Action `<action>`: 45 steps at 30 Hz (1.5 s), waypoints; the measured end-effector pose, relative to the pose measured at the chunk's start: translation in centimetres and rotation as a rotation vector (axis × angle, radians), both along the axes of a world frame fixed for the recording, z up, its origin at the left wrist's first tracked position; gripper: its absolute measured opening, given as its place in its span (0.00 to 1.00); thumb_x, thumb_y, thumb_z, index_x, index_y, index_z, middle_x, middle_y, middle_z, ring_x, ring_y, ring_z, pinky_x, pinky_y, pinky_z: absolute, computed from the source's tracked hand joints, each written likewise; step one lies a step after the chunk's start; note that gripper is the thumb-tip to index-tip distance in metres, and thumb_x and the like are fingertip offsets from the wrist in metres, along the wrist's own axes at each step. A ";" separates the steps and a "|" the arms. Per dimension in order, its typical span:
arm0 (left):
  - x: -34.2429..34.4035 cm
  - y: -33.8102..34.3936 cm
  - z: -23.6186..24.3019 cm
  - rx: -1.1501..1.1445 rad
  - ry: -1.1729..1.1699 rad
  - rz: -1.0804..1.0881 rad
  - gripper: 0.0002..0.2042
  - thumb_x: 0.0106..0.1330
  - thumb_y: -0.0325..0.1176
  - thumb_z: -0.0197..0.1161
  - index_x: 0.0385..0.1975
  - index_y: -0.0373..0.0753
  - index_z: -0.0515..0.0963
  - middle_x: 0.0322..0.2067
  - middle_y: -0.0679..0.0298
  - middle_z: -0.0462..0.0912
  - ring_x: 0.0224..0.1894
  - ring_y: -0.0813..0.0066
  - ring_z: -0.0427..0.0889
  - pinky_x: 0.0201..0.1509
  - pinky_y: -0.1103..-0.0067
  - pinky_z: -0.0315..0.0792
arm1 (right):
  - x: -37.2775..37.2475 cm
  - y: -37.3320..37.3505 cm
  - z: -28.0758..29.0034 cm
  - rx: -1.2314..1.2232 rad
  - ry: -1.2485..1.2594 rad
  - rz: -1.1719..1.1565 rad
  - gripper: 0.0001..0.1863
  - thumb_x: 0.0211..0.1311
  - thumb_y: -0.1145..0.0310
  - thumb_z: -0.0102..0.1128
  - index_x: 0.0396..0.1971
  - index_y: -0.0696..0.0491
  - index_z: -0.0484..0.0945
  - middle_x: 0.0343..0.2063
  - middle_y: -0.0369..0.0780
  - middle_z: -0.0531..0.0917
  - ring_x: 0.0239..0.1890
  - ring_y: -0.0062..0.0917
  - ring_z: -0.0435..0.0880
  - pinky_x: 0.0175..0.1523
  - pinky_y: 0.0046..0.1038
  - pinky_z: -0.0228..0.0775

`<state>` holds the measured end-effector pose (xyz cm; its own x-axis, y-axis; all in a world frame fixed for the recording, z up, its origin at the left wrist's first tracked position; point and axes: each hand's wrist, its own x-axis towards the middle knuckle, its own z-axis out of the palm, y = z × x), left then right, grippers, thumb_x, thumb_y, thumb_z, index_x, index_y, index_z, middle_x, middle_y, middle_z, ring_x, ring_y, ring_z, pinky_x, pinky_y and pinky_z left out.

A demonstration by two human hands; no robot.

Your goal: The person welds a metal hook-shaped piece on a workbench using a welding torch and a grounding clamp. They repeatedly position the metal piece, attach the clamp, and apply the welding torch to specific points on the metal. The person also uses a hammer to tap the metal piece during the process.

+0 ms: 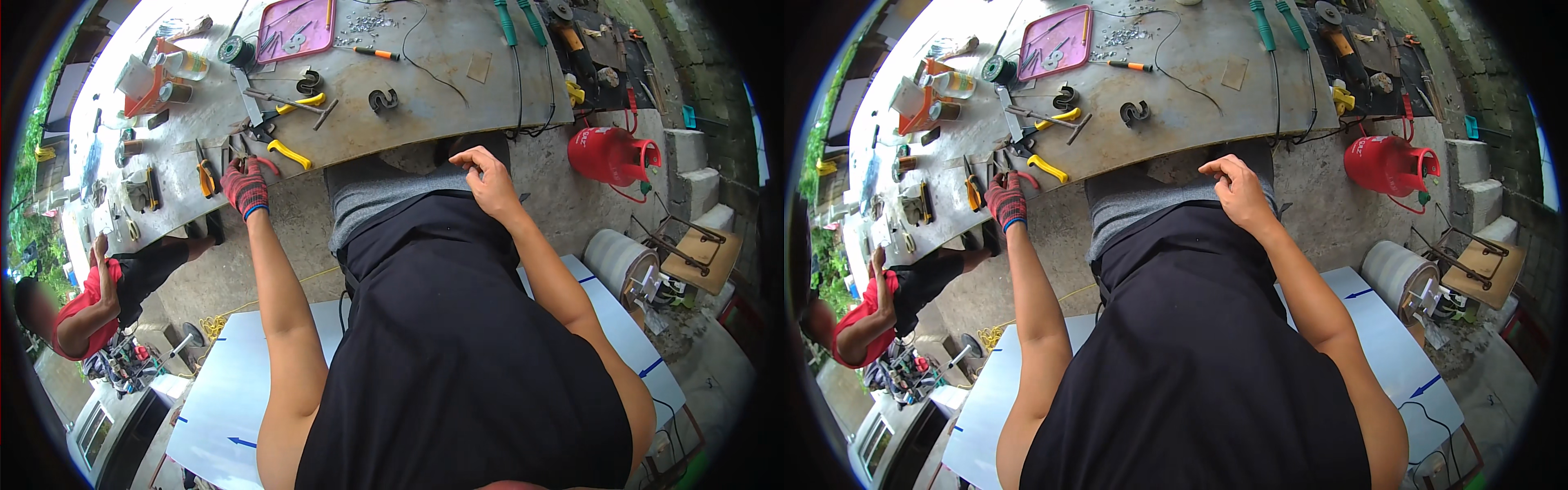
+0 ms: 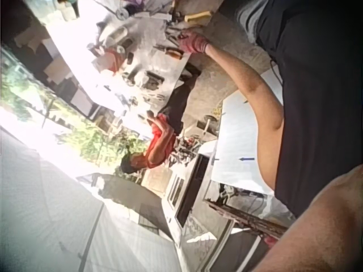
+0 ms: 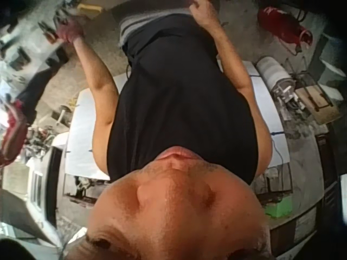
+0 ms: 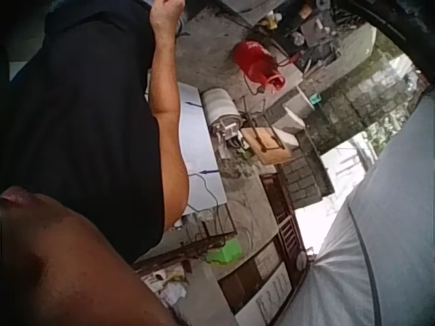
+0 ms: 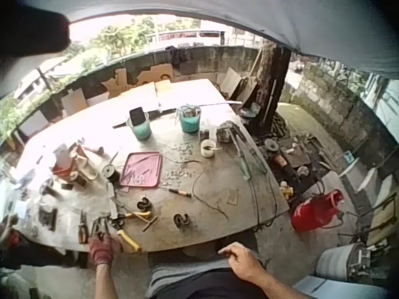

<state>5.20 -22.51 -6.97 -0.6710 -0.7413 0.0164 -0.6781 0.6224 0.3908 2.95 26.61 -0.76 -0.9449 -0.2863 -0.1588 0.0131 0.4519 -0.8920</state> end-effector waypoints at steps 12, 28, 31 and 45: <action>-3.3 13.4 3.9 0.378 0.422 -0.517 0.33 0.54 0.31 0.80 0.62 0.40 0.76 0.58 0.53 0.79 0.57 0.58 0.79 0.61 0.68 0.74 | -0.3 -0.4 0.3 -0.019 -0.005 0.012 0.19 0.58 0.85 0.47 0.43 0.58 0.84 0.38 0.40 0.82 0.38 0.25 0.80 0.46 0.26 0.74; -10.6 22.1 0.7 0.130 0.127 -0.722 0.28 0.52 0.39 0.78 0.55 0.43 0.80 0.53 0.54 0.81 0.56 0.52 0.78 0.64 0.63 0.71 | 0.6 0.8 0.2 -0.006 0.027 -0.012 0.18 0.59 0.85 0.49 0.43 0.57 0.85 0.39 0.40 0.83 0.39 0.25 0.81 0.47 0.27 0.75; -9.6 22.5 1.7 0.146 0.314 -0.707 0.27 0.51 0.35 0.79 0.53 0.42 0.80 0.50 0.56 0.83 0.54 0.53 0.79 0.62 0.64 0.72 | 0.8 0.4 0.1 -0.008 0.012 -0.006 0.19 0.58 0.85 0.48 0.43 0.57 0.85 0.39 0.40 0.83 0.39 0.26 0.81 0.47 0.27 0.75; -5.9 25.5 9.5 0.415 0.605 -0.630 0.26 0.53 0.32 0.80 0.53 0.37 0.79 0.46 0.56 0.85 0.49 0.64 0.84 0.56 0.70 0.77 | 0.2 -0.7 0.7 0.030 0.010 0.039 0.18 0.57 0.84 0.49 0.43 0.57 0.85 0.39 0.39 0.83 0.39 0.25 0.81 0.48 0.26 0.74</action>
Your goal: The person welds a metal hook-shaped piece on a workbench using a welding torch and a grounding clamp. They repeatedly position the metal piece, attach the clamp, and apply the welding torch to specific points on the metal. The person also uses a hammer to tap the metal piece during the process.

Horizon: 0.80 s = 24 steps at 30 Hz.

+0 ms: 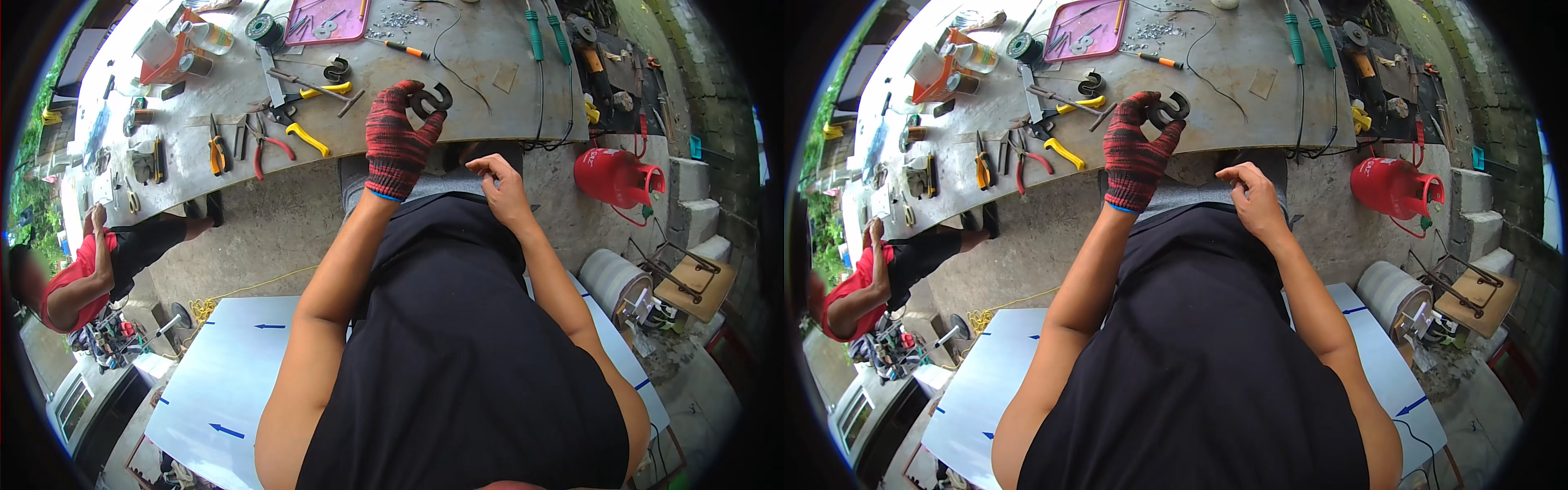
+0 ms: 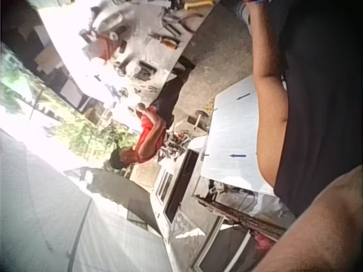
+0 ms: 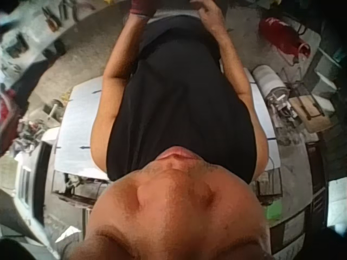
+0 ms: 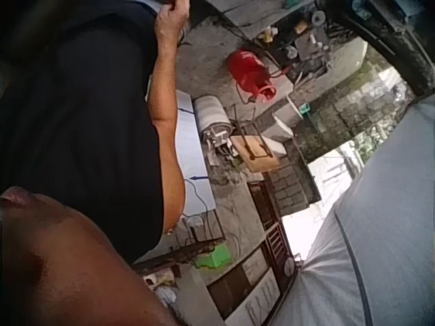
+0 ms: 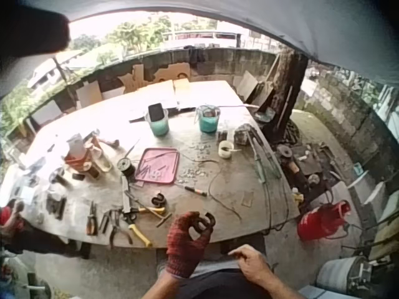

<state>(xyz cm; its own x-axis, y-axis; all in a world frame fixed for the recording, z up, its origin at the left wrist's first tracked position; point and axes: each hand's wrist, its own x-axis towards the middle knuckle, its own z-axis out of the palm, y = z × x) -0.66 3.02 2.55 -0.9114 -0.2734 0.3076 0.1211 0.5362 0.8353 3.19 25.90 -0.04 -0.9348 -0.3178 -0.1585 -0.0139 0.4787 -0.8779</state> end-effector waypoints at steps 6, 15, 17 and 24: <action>0.5 0.7 0.6 0.088 -0.026 0.046 0.26 0.53 0.34 0.81 0.51 0.37 0.79 0.45 0.57 0.84 0.47 0.65 0.84 0.55 0.71 0.77 | 0.5 0.1 -0.4 0.000 0.013 0.010 0.18 0.57 0.85 0.50 0.43 0.56 0.85 0.38 0.40 0.83 0.38 0.26 0.81 0.47 0.27 0.75; 1.4 1.5 0.1 0.215 -0.174 0.086 0.32 0.47 0.41 0.86 0.50 0.37 0.77 0.41 0.62 0.83 0.41 0.70 0.82 0.50 0.73 0.78 | 0.5 -0.2 -0.1 0.010 -0.013 0.022 0.19 0.56 0.86 0.48 0.43 0.57 0.84 0.40 0.39 0.83 0.41 0.23 0.81 0.49 0.24 0.73; 1.7 1.5 -1.0 0.233 -0.112 0.082 0.34 0.46 0.42 0.87 0.50 0.38 0.76 0.40 0.62 0.83 0.40 0.71 0.82 0.49 0.73 0.78 | 0.5 -0.2 0.0 0.011 -0.017 0.027 0.19 0.56 0.85 0.48 0.44 0.57 0.84 0.40 0.39 0.83 0.41 0.23 0.81 0.49 0.24 0.73; 1.9 0.9 -3.6 0.139 -0.092 0.117 0.36 0.42 0.45 0.88 0.49 0.37 0.77 0.40 0.61 0.83 0.40 0.69 0.81 0.47 0.71 0.78 | 0.4 -0.2 0.2 0.005 -0.017 0.032 0.19 0.56 0.85 0.48 0.44 0.58 0.84 0.40 0.39 0.83 0.41 0.24 0.81 0.49 0.25 0.73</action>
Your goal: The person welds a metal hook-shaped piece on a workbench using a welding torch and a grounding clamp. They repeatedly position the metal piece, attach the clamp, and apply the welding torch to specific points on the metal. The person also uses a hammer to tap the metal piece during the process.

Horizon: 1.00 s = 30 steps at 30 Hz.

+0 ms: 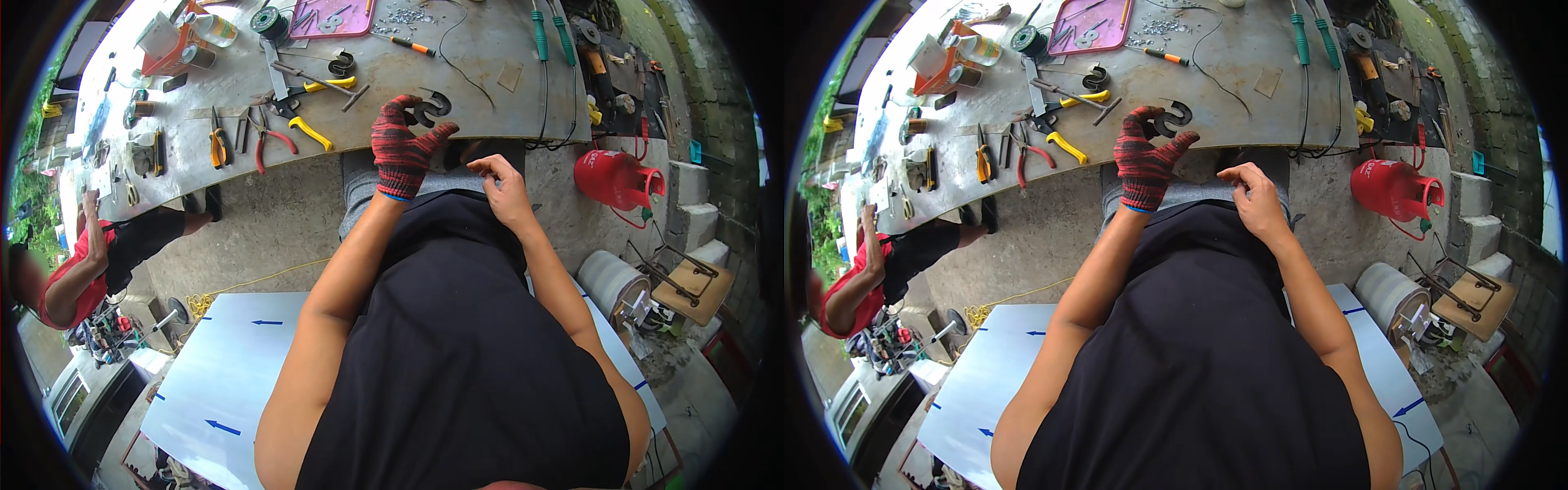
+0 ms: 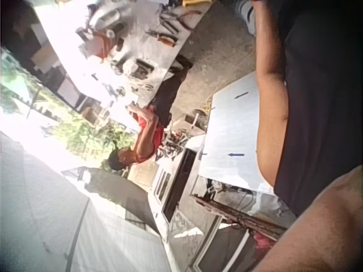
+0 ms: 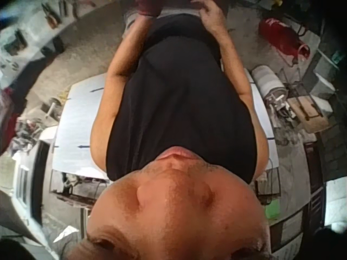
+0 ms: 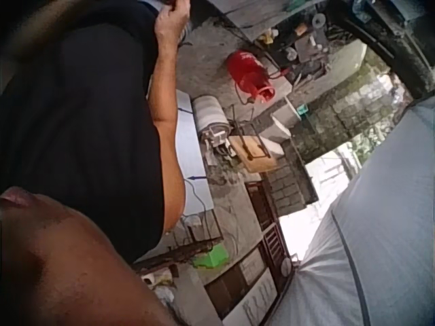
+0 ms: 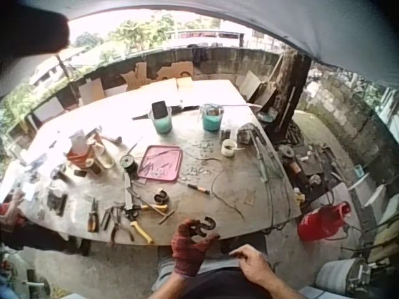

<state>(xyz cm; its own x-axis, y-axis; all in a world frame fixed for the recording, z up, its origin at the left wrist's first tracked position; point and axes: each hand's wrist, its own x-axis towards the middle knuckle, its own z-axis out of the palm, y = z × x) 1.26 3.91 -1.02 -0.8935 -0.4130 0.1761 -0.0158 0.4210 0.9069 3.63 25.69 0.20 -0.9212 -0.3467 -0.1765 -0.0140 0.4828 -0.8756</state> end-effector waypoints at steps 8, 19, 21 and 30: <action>-0.9 -0.9 -3.9 -0.147 -0.176 0.043 0.37 0.39 0.53 0.86 0.48 0.39 0.80 0.41 0.59 0.84 0.43 0.60 0.82 0.49 0.66 0.76 | -0.2 0.0 0.1 -0.012 0.007 -0.006 0.19 0.57 0.86 0.48 0.43 0.59 0.84 0.39 0.39 0.82 0.39 0.23 0.80 0.48 0.25 0.73; -3.1 -0.8 -5.4 -0.300 -0.426 0.040 0.39 0.40 0.57 0.84 0.52 0.40 0.80 0.46 0.57 0.84 0.54 0.56 0.80 0.57 0.64 0.74 | -0.4 -0.1 0.1 -0.028 0.053 -0.006 0.19 0.57 0.86 0.48 0.43 0.58 0.84 0.38 0.40 0.82 0.37 0.26 0.81 0.48 0.27 0.75; -3.2 -1.0 -5.4 -0.284 -0.444 0.021 0.40 0.41 0.56 0.84 0.53 0.39 0.79 0.48 0.56 0.83 0.56 0.56 0.80 0.59 0.64 0.74 | -0.4 0.0 0.1 -0.026 0.053 -0.008 0.19 0.57 0.86 0.48 0.43 0.58 0.84 0.38 0.40 0.82 0.37 0.26 0.81 0.47 0.27 0.75; -1.4 -4.4 -5.6 -0.307 -0.277 -0.216 0.41 0.46 0.42 0.84 0.63 0.43 0.72 0.63 0.53 0.75 0.64 0.53 0.74 0.68 0.61 0.69 | -0.1 0.5 -0.5 -0.014 0.015 -0.019 0.18 0.58 0.86 0.48 0.43 0.58 0.84 0.39 0.39 0.82 0.39 0.25 0.80 0.49 0.25 0.73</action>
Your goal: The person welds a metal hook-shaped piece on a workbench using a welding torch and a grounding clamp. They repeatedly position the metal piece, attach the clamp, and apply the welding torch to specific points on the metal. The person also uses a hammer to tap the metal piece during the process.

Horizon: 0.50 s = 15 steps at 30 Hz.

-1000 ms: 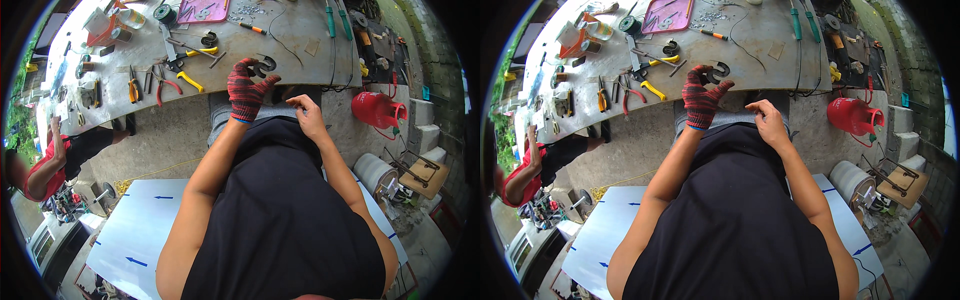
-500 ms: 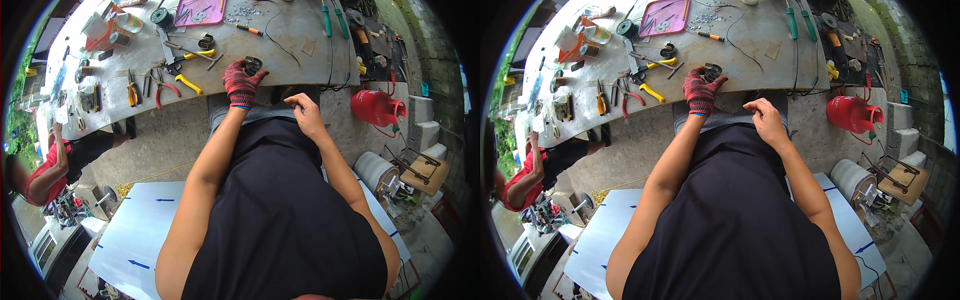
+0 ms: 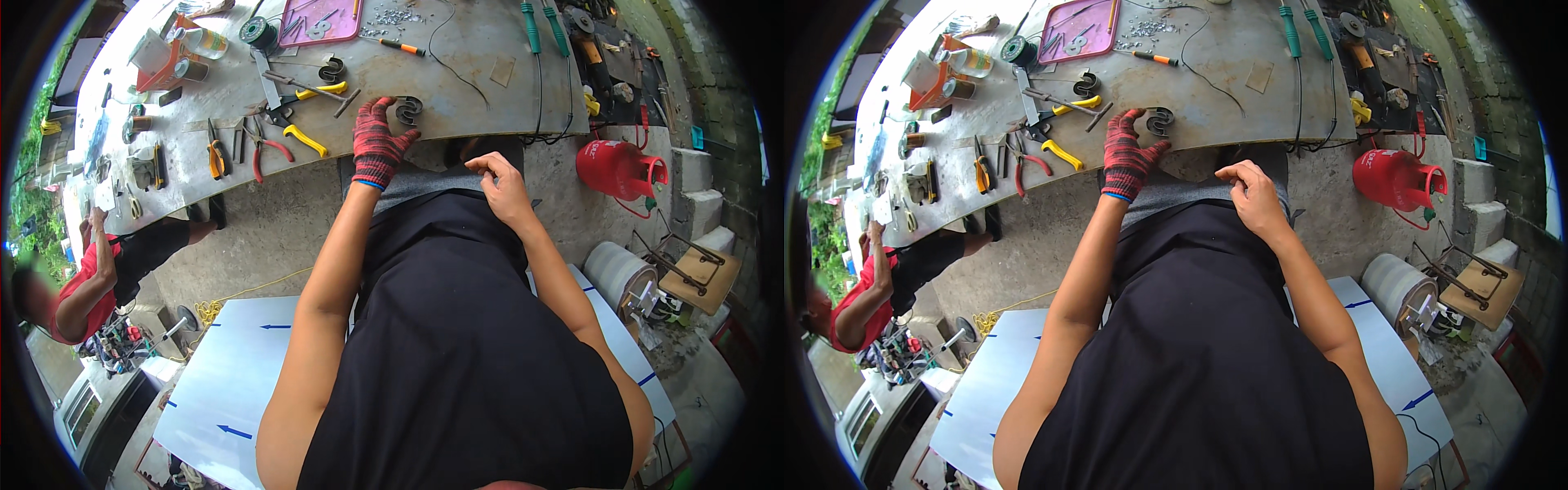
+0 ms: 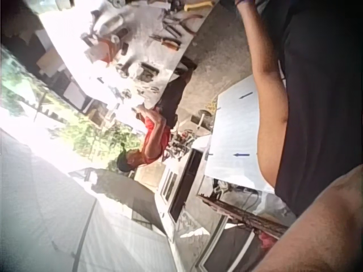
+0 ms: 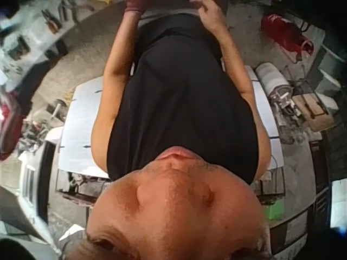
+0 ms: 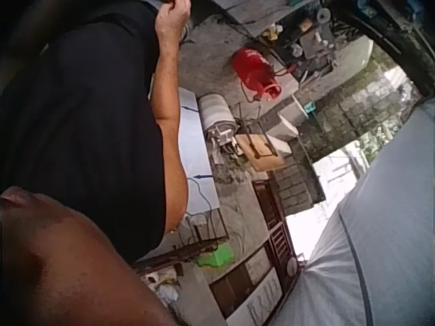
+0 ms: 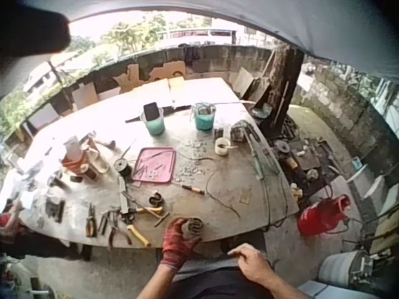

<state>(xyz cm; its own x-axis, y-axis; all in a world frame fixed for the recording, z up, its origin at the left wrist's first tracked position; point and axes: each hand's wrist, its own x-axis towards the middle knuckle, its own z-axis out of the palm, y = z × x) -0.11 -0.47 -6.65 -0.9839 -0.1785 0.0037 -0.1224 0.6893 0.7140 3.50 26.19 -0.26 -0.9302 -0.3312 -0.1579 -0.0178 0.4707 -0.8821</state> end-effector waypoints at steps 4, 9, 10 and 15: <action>-1.2 -0.9 1.8 -0.187 0.012 -0.148 0.43 0.48 0.37 0.82 0.68 0.50 0.69 0.68 0.58 0.69 0.67 0.53 0.72 0.71 0.60 0.68 | 0.1 -0.3 0.1 0.010 -0.016 0.001 0.18 0.58 0.86 0.48 0.43 0.58 0.84 0.39 0.39 0.82 0.40 0.25 0.80 0.50 0.26 0.73; -3.6 -1.5 2.0 -0.200 -0.144 -0.294 0.41 0.47 0.34 0.82 0.66 0.48 0.71 0.66 0.57 0.72 0.66 0.51 0.72 0.71 0.64 0.68 | 0.1 -0.4 0.1 -0.015 0.029 -0.008 0.18 0.56 0.86 0.48 0.42 0.58 0.84 0.38 0.41 0.82 0.38 0.28 0.82 0.47 0.29 0.75; -3.9 -1.6 1.7 -0.207 -0.166 -0.297 0.41 0.46 0.35 0.82 0.65 0.47 0.72 0.64 0.56 0.73 0.65 0.51 0.73 0.70 0.63 0.68 | 0.1 -0.3 0.1 -0.016 0.028 -0.011 0.18 0.56 0.86 0.48 0.42 0.58 0.84 0.38 0.41 0.82 0.38 0.28 0.82 0.47 0.29 0.75; -3.8 -0.6 1.2 -0.198 -0.075 -0.147 0.36 0.43 0.40 0.83 0.55 0.43 0.76 0.55 0.55 0.78 0.59 0.51 0.76 0.66 0.62 0.69 | 0.4 0.3 -0.3 0.007 0.015 -0.016 0.18 0.58 0.86 0.48 0.43 0.58 0.84 0.39 0.40 0.83 0.39 0.27 0.82 0.49 0.27 0.74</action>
<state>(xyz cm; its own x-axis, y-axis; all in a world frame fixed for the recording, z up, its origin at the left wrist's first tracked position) -3.90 -1.08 -5.42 -0.9981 -0.0365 -0.0500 -0.0582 0.8292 0.5559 3.88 26.49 -0.57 -0.9378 -0.3150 -0.1462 -0.0233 0.4771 -0.8786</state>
